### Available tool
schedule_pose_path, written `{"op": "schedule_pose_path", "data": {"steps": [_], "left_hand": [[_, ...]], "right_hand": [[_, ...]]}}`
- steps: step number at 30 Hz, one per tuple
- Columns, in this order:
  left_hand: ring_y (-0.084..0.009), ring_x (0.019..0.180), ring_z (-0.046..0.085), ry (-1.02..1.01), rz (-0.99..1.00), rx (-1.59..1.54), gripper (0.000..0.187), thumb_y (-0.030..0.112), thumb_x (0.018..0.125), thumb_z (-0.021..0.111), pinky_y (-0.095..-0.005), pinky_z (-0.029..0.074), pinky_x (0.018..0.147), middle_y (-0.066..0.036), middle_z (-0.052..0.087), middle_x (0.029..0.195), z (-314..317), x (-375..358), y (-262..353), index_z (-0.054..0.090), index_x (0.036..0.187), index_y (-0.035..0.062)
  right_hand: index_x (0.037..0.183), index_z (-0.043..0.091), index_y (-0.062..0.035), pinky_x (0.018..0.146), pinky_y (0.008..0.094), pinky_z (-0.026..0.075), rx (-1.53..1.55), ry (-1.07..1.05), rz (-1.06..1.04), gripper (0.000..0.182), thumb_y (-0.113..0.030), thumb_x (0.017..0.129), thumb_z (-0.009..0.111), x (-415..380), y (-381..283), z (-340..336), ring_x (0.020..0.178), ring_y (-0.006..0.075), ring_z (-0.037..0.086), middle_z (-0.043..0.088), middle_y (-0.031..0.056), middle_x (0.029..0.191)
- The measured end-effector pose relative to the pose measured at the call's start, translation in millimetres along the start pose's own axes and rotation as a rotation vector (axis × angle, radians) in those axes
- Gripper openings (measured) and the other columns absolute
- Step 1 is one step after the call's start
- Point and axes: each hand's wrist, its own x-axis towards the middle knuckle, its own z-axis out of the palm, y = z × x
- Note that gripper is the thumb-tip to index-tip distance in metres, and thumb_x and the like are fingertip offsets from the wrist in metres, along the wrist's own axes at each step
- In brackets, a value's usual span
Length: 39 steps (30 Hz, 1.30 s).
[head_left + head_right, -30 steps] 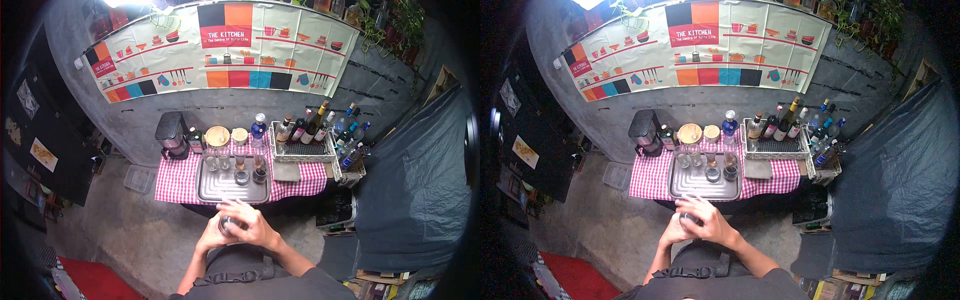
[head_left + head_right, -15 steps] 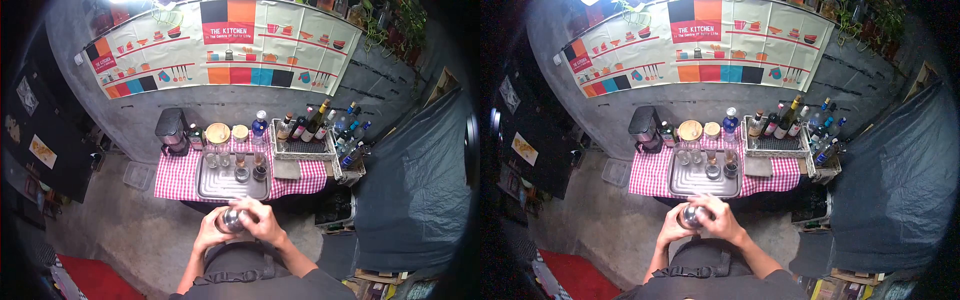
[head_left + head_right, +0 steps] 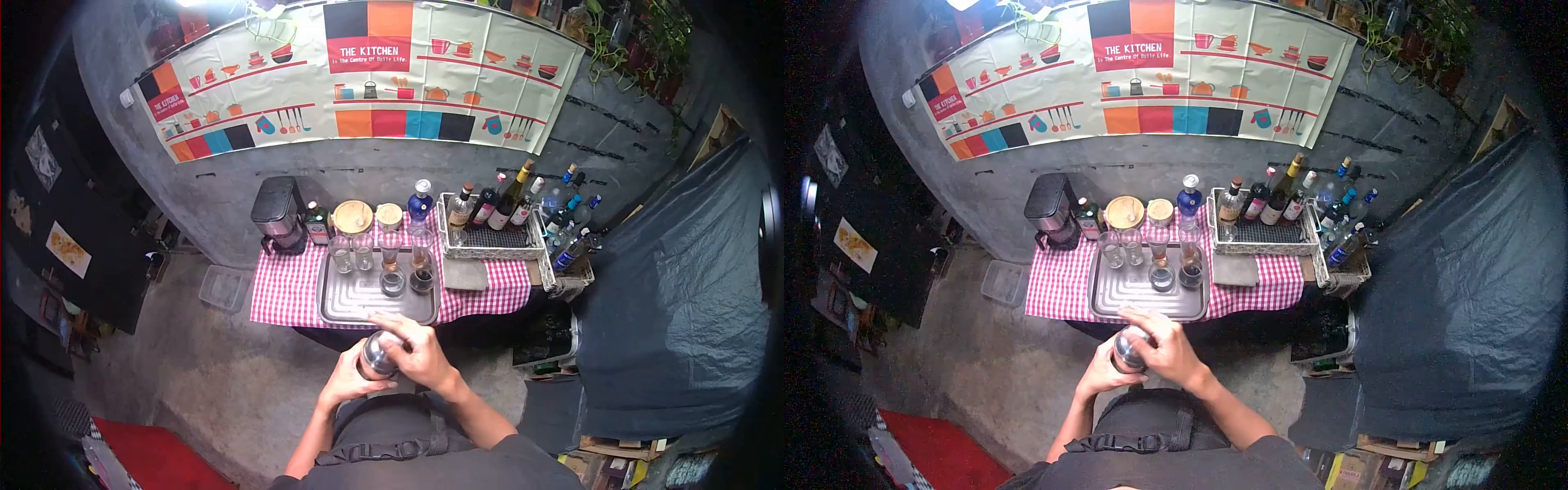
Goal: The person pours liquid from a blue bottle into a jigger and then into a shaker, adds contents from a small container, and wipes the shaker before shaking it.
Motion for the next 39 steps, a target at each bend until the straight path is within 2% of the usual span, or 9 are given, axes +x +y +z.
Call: {"op": "schedule_pose_path", "data": {"steps": [4,9,12,16,22,26,32,36,39], "left_hand": [[-0.0179,0.107,0.068,-0.033,0.056,0.101,0.08,0.015,0.058,0.099,-0.0352,0.054,0.097,-0.009,0.071,0.116,-9.9,0.9,-5.6,0.061,0.127,0.0029],[-0.018,0.117,0.061,0.037,0.063,0.077,0.081,0.008,0.059,0.097,-0.0361,0.05,0.103,-0.008,0.064,0.123,-8.0,-0.9,-6.0,0.057,0.13,0.0037],[-0.0183,0.112,0.066,-0.02,-0.02,-0.17,0.08,0.014,0.059,0.098,-0.0361,0.053,0.099,-0.009,0.068,0.118,2.5,0.1,0.6,0.06,0.129,0.0023],[-0.0182,0.105,0.068,-0.028,0.072,0.052,0.077,0.013,0.059,0.098,-0.0357,0.055,0.095,-0.009,0.071,0.115,-12.8,2.1,-2.3,0.063,0.126,0.0014],[-0.0168,0.106,0.066,-0.048,0.008,-0.097,0.075,0.016,0.063,0.097,-0.034,0.053,0.097,-0.008,0.069,0.116,1.4,-1.4,-0.9,0.061,0.128,0.0028],[-0.0169,0.105,0.067,-0.091,0.092,0.122,0.068,0.012,0.062,0.096,-0.0355,0.055,0.093,-0.008,0.07,0.115,-14.2,-3.8,-18.4,0.064,0.121,0.0031],[-0.0172,0.105,0.067,0.034,-0.011,-0.024,0.071,0.015,0.06,0.097,-0.0357,0.054,0.095,-0.007,0.07,0.117,-11.1,-11.1,-7.1,0.065,0.121,0.0032],[-0.0202,0.104,0.07,-0.068,0.17,0.158,0.07,0.016,0.06,0.097,-0.0368,0.055,0.094,-0.01,0.07,0.118,-26.2,-8.3,-8.9,0.065,0.121,0.0024],[-0.0215,0.104,0.071,-0.009,0.08,0.169,0.073,0.017,0.059,0.097,-0.0372,0.055,0.094,-0.01,0.071,0.118,-41.0,-11.9,-5.5,0.066,0.123,0.0025]], "right_hand": [[0.128,0.067,-0.0022,0.117,0.0525,0.037,-0.012,-0.274,-0.17,0.038,-0.015,0.093,0.067,-12.1,-8.9,-4.0,0.137,0.0363,0.055,0.067,0.0146,0.136],[0.128,0.067,0.0009,0.108,0.0438,0.048,0.093,-0.036,0.059,0.037,-0.014,0.094,0.067,0.2,1.5,-5.6,0.126,0.0367,0.063,0.069,0.0202,0.13],[0.13,0.066,0.0003,0.109,0.0447,0.047,-0.096,-0.049,-0.097,0.04,-0.016,0.094,0.068,3.6,-6.9,4.7,0.127,0.0382,0.062,0.069,0.0203,0.13],[0.129,0.069,-0.0049,0.119,0.0543,0.033,-0.019,-0.209,-0.164,0.036,-0.015,0.094,0.066,-12.0,-12.0,-2.2,0.135,0.0332,0.057,0.069,0.017,0.131],[0.127,0.068,-0.0009,0.113,0.0462,0.043,-0.052,0.001,-0.001,0.036,-0.015,0.094,0.065,0.6,-10.3,6.3,0.129,0.0368,0.062,0.07,0.0183,0.129],[0.127,0.07,-0.0074,0.118,0.0584,0.033,-0.022,-0.265,-0.159,0.035,-0.013,0.092,0.068,-11.7,-13.7,7.6,0.136,0.036,0.057,0.07,0.0139,0.131],[0.125,0.069,-0.0005,0.116,0.0513,0.04,0.068,-0.01,0.127,0.034,-0.017,0.096,0.064,-1.2,-5.5,13.0,0.129,0.035,0.062,0.071,0.0176,0.127],[0.129,0.068,-0.0054,0.118,0.0533,0.035,-0.073,-0.319,-0.118,0.036,-0.022,0.096,0.065,-4.2,-10.3,24.6,0.138,0.0339,0.054,0.066,0.015,0.137],[0.124,0.07,-0.0057,0.117,0.0541,0.036,-0.074,-0.261,-0.057,0.031,-0.019,0.096,0.065,-6.9,-6.2,18.9,0.135,0.0356,0.057,0.068,0.0157,0.134]]}}
